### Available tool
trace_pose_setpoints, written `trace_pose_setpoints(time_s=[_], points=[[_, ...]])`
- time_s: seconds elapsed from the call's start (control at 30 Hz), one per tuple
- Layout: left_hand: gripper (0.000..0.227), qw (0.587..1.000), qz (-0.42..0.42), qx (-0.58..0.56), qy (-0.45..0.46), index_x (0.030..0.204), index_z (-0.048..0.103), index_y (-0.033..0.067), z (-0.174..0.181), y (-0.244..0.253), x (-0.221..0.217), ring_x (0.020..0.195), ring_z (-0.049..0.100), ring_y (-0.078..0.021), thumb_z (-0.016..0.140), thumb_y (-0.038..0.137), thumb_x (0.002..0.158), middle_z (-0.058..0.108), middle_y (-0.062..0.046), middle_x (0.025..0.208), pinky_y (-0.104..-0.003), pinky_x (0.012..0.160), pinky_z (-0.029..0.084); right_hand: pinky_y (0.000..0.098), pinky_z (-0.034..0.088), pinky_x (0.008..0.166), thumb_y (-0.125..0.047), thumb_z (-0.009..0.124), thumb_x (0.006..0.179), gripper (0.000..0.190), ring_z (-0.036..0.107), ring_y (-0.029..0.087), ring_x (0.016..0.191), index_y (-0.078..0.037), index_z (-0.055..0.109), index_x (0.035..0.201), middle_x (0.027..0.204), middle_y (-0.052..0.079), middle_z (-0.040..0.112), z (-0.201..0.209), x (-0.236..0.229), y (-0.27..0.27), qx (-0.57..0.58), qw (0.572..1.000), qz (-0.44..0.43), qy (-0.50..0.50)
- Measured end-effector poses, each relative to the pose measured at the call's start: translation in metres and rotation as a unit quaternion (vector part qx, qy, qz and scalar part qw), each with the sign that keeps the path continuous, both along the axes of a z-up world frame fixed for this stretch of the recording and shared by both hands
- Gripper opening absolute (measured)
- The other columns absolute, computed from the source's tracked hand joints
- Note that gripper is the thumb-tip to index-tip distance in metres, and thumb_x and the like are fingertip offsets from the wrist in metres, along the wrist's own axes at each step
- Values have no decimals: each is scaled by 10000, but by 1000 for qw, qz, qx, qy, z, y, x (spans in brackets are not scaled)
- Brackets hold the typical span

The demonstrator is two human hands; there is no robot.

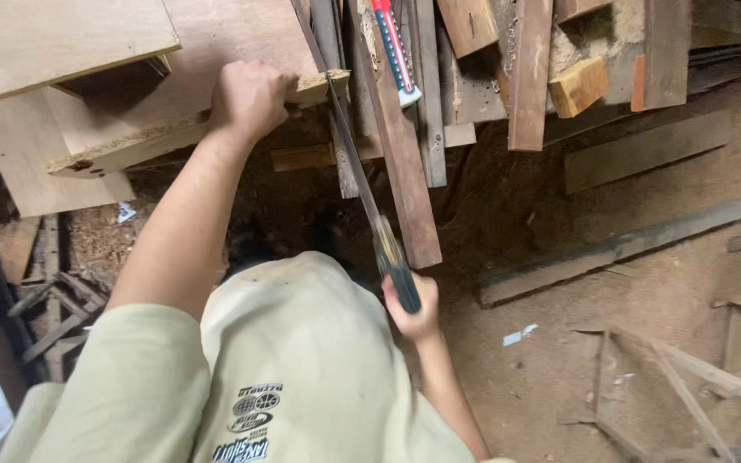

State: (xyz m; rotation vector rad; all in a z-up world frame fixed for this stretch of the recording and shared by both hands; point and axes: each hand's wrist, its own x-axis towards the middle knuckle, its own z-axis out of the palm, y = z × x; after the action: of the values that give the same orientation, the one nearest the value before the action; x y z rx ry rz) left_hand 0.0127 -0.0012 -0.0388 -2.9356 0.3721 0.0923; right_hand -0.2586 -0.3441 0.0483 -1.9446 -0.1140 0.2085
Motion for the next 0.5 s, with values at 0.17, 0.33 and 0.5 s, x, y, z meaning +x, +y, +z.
trace_pose_setpoints(time_s=[0.17,0.33,0.5], points=[[183,986,-26,-62,-153,824,781,314,4,6,-2,540,564,-61,688,342,979,624,63,601,-247,452,468,305,531,536,-61,679,745,72,674,156,505,-46,722,801,628,26,683,51,-69,-44,-36,999,-7,31],[145,994,-2,-96,-44,826,789,239,4,-7,-1,490,628,-126,676,234,916,696,-25,609,-289,374,515,240,468,439,-44,684,856,20,618,105,482,-43,703,849,666,31,702,1,-35,-19,-60,992,19,-105],[397,936,50,-347,-23,743,784,174,11,-3,-12,555,632,-144,590,106,1082,734,-85,766,-257,504,569,238,436,496,-34,644,898,18,564,110,517,-50,650,904,667,18,616,-44,37,45,93,994,-19,49]])
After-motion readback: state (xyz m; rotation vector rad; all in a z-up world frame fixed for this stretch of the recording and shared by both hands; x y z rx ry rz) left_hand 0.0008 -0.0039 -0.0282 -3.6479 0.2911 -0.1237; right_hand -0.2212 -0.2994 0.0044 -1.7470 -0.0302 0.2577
